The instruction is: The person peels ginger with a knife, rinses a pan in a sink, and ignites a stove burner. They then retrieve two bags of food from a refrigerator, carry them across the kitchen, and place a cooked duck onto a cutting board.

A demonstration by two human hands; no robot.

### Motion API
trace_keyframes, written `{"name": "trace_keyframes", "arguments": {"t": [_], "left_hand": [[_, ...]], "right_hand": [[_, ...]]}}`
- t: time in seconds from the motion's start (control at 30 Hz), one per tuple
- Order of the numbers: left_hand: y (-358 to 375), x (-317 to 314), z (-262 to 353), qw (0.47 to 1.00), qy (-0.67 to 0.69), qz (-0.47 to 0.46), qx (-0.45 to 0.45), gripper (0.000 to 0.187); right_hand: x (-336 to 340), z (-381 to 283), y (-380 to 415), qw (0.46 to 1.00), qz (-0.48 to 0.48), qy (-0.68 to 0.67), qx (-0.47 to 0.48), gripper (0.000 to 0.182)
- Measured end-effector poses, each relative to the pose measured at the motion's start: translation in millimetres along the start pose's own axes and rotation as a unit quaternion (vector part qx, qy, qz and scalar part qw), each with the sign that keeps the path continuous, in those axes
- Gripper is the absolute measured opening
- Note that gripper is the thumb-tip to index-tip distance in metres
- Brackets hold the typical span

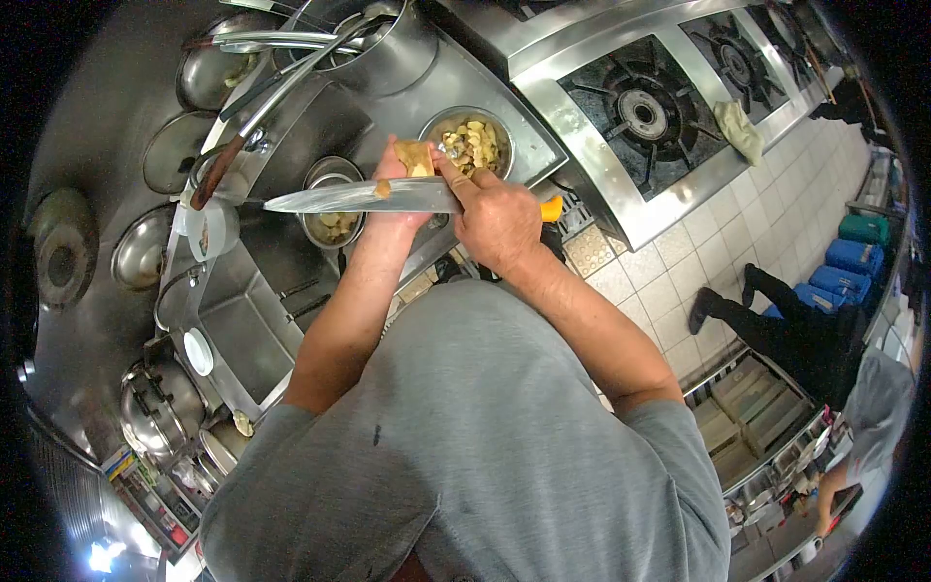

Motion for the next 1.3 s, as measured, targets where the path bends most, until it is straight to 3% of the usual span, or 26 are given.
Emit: {"name": "trace_keyframes", "arguments": {"t": [0.17, 0.27, 0.33, 0.57, 0.63, 0.77, 0.8, 0.87, 0.9, 0.97, 1.0, 1.03, 1.13, 1.2, 1.3], "left_hand": [[9.2, -7.7, -0.4, 0.999, 0.032, 0.034, 0.013, 0.046], [15.5, -14.6, -0.5, 1.0, 0.002, -0.015, 0.013, 0.042], [26.2, -10.7, -5.9, 0.995, -0.021, 0.059, 0.074, 0.038], [19.8, 8.5, -10.5, 0.994, 0.011, 0.032, 0.1, 0.033], [19.0, 1.6, -13.7, 0.988, 0.038, -0.067, 0.131, 0.037], [32.8, 11.1, 2.2, 0.995, -0.01, -0.009, 0.096, 0.041], [37.5, 8.9, 1.7, 0.995, -0.008, -0.005, 0.098, 0.041], [40.2, 14.4, 5.8, 0.988, -0.069, 0.107, 0.092, 0.044], [36.4, 18.1, 2.5, 0.988, -0.069, 0.106, 0.092, 0.044], [25.5, 13.9, -16.0, 0.991, -0.057, -0.01, 0.12, 0.041], [26.5, 15.4, -19.4, 0.991, -0.058, -0.01, 0.12, 0.041], [30.2, 8.8, -21.6, 0.992, -0.052, -0.051, 0.105, 0.037], [31.4, -3.1, -30.5, 0.991, -0.013, -0.106, 0.076, 0.038], [45.2, -15.4, -27.5, 0.996, -0.037, 0.039, 0.078, 0.038], [49.6, -28.2, -24.4, 0.995, -0.032, 0.029, 0.085, 0.037]], "right_hand": [[-3.1, 23.4, -0.5, 1.0, 0.016, 0.011, 0.009, 0.061], [-4.0, 43.1, -2.3, 1.0, -0.005, 0.01, -0.012, 0.059], [-4.1, 55.0, -1.6, 0.999, -0.022, 0.009, -0.023, 0.057], [-10.1, 84.9, -2.1, 0.995, -0.066, 0.027, -0.072, 0.051], [-10.5, 89.7, -1.4, 0.994, -0.076, 0.034, -0.071, 0.051], [10.4, 124.9, 2.6, 0.991, -0.049, 0.061, -0.112, 0.052], [13.2, 118.6, 4.3, 0.99, -0.053, 0.059, -0.113, 0.052], [21.2, 107.0, 1.5, 0.989, -0.062, 0.045, -0.127, 0.052], [22.3, 96.9, 2.0, 0.992, -0.044, 0.039, -0.112, 0.052], [16.4, 75.0, 4.5, 0.994, -0.038, 0.022, -0.102, 0.051], [12.6, 62.7, 6.1, 0.995, -0.034, 0.004, -0.092, 0.051], [13.2, 47.0, 9.6, 0.999, 0.012, -0.003, -0.046, 0.037], [6.1, 21.6, 14.8, 0.999, -0.007, -0.035, -0.039, 0.036], [5.7, 12.8, 14.1, 1.0, -0.009, -0.02, -0.022, 0.042], [4.8, 10.1, 13.5, 1.0, -0.021, -0.008, -0.019, 0.049]]}}
Point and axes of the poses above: each hand's wrist, its own y-axis away from the middle knuckle, its own x-axis out of the back of the hand, z = x × y, the point moved 9 cm from there along -y, towards the middle knuckle, and after that the axes turned 12 degrees about -y, right-handed, at the moved point
